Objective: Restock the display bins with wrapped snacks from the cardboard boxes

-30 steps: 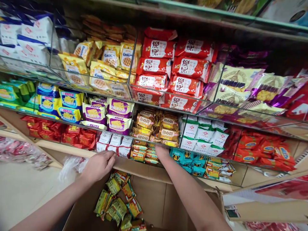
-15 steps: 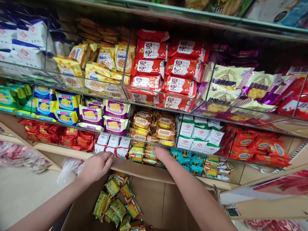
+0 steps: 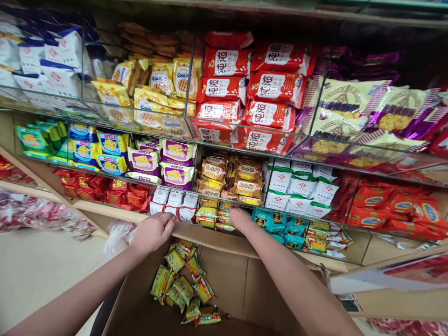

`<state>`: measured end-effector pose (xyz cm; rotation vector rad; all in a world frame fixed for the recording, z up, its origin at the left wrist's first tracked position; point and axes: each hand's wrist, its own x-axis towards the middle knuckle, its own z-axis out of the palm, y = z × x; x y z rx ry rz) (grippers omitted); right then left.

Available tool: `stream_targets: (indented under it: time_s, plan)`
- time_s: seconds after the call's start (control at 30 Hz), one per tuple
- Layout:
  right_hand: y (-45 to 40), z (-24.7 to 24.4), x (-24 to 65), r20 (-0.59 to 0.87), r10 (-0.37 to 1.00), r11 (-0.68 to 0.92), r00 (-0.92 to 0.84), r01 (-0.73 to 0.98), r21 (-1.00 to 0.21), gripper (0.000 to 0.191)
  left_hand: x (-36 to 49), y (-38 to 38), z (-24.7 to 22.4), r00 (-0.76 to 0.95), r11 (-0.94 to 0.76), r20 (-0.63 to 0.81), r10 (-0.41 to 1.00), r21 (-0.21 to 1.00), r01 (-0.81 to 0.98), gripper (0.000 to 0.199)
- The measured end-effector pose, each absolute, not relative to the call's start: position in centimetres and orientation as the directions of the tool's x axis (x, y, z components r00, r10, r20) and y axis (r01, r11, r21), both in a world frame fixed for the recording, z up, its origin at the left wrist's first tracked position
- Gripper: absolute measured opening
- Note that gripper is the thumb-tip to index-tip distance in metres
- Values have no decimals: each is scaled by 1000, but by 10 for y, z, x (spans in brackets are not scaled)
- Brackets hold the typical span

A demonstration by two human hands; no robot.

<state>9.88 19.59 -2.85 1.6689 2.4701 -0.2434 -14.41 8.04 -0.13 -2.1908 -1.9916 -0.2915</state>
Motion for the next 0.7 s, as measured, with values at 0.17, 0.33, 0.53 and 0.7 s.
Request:
stream_targets:
  time_s: [0.17, 0.33, 0.53, 0.7]
  plan:
    - [210, -30, 94, -272, 904, 339, -329, 941, -12, 25, -143, 80, -1, 83, -92, 252, 964, 25, 995, 29]
    - [204, -28, 94, -260, 894, 372, -365, 928, -22, 25, -143, 79, 0, 92, -107, 263, 960, 42, 993, 29]
    - [194, -29, 67, -136, 824, 530, -550, 833, -158, 45, -144, 79, -1, 104, -122, 276, 956, 48, 991, 29]
    - [203, -31, 52, -130, 841, 498, -526, 845, -198, 38, -145, 79, -4, 106, -123, 287, 952, 42, 992, 30]
